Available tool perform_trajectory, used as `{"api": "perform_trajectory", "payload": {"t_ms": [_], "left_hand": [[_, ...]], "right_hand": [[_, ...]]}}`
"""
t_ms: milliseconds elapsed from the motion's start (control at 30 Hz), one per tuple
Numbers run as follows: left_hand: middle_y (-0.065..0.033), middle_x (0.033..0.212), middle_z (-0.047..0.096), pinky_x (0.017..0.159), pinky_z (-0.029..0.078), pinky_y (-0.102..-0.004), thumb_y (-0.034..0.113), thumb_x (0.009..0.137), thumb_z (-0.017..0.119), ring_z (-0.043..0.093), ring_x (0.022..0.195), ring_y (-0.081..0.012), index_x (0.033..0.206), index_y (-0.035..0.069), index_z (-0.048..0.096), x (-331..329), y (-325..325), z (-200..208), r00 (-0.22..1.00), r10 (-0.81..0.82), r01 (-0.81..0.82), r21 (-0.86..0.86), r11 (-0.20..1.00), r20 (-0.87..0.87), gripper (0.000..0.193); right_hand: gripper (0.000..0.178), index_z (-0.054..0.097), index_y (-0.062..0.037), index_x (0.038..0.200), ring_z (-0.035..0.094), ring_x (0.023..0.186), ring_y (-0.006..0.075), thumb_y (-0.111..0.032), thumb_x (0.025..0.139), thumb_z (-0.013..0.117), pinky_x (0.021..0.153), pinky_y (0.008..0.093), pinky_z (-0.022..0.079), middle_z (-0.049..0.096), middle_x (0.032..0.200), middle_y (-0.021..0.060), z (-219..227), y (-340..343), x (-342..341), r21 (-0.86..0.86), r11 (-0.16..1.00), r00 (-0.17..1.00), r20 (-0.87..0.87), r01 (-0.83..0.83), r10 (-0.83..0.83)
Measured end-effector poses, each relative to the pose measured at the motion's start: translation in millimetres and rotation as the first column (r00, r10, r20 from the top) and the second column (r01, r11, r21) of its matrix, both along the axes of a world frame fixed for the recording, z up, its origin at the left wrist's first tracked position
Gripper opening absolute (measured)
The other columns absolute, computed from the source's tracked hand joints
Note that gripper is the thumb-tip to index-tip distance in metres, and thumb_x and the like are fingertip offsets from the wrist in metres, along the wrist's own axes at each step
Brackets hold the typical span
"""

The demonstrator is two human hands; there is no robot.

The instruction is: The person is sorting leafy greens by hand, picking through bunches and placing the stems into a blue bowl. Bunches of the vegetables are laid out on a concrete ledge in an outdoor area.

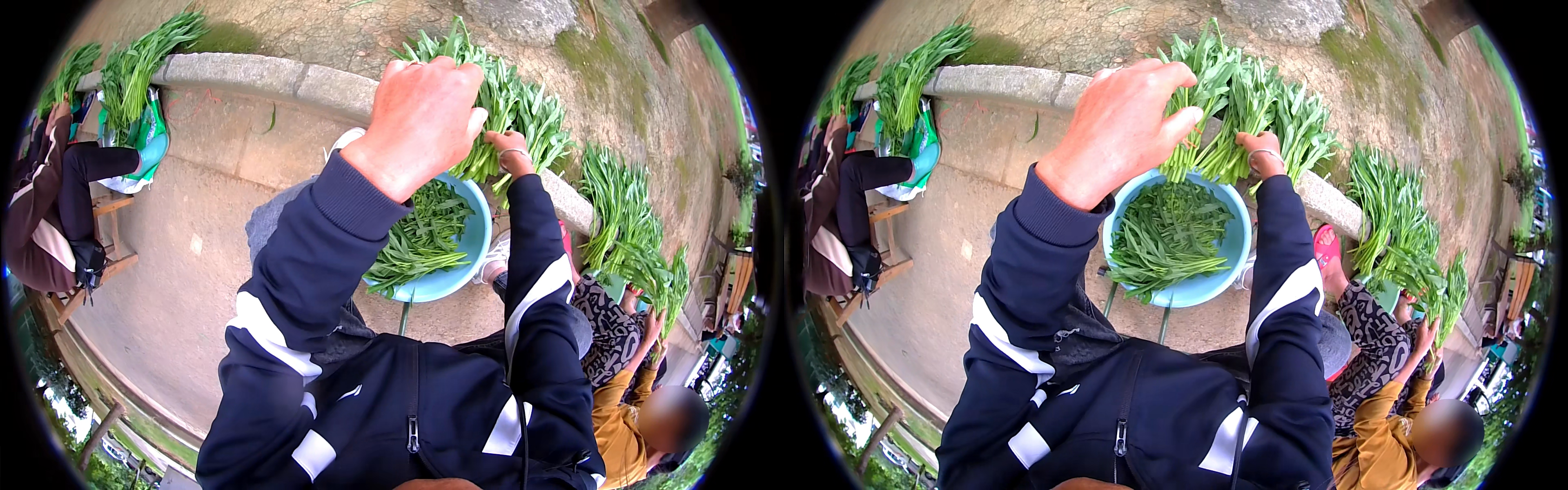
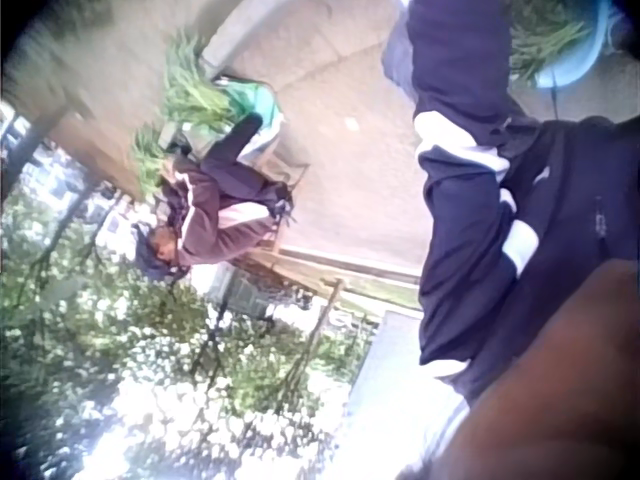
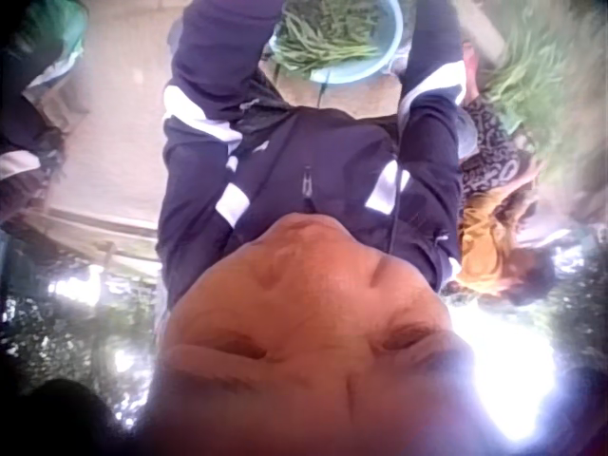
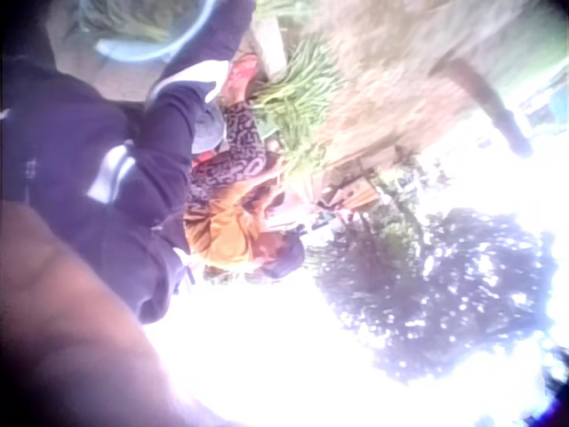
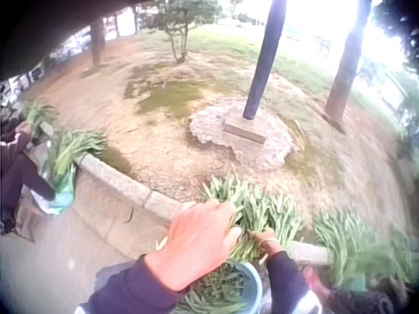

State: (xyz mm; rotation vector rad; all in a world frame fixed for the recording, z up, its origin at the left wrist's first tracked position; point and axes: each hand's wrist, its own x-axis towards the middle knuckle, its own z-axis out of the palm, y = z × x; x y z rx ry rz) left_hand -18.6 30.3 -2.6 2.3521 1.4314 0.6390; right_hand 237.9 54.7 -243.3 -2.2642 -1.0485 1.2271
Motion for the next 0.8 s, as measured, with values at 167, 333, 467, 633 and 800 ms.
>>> {"api": "perform_trajectory", "payload": {"t_ms": [167,333,467,633,800], "left_hand": [[-0.0132,0.086,0.062,0.073,0.043,-0.0438,0.022,0.076,0.060,0.060,0.081,-0.0317,0.096,0.005,0.061,3,1,0,1.000,-0.004,0.004,0.006,1.000,0.017,0.026],[-0.0132,0.085,0.062,0.073,0.043,-0.0436,0.022,0.075,0.060,0.060,0.080,-0.0319,0.094,0.005,0.062,4,1,0,1.000,-0.001,0.001,0.010,1.000,0.030,0.026],[-0.0138,0.084,0.062,0.073,0.043,-0.0435,0.022,0.075,0.061,0.060,0.079,-0.0324,0.094,0.004,0.062,4,2,-3,0.999,-0.008,0.007,0.030,1.000,0.032,0.026],[-0.0141,0.084,0.062,0.074,0.044,-0.0432,0.022,0.075,0.061,0.060,0.080,-0.0325,0.094,0.004,0.062,4,1,-3,1.000,-0.007,0.006,0.036,0.999,0.027,0.026],[-0.0141,0.084,0.062,0.073,0.044,-0.0432,0.022,0.075,0.062,0.060,0.079,-0.0327,0.094,0.004,0.062,8,2,-4,0.999,-0.041,0.040,0.040,0.998,0.023,0.026]], "right_hand": [[0.020,0.061,0.0019,0.082,0.060,0.061,0.0247,-0.012,0.069,0.067,0.059,0.0383,0.052,0.061,0.075,0.0104,-3,-4,13,-0.218,0.928,0.695,-0.616,0.302,-0.371],[0.017,0.058,-0.0053,0.084,0.059,0.065,0.0230,-0.016,0.073,0.066,0.063,0.0391,0.052,0.061,0.074,0.0070,-16,-10,15,-0.306,0.901,0.527,-0.733,0.308,-0.429],[0.015,0.056,-0.0059,0.081,0.058,0.061,0.0225,-0.015,0.073,0.065,0.061,0.0379,0.051,0.060,0.070,0.0073,-11,-7,13,-0.301,0.912,0.554,-0.726,0.277,-0.408],[0.014,0.055,-0.0049,0.080,0.058,0.057,0.0224,-0.015,0.073,0.063,0.059,0.0367,0.051,0.059,0.068,0.0079,-8,-4,12,-0.259,0.917,0.551,-0.737,0.303,-0.390],[0.032,0.058,0.0104,0.085,0.062,0.063,0.0254,-0.011,0.064,0.070,0.058,0.0364,0.051,0.062,0.077,0.0154,-30,-15,4,-0.067,0.932,0.846,-0.400,0.357,-0.352]]}}
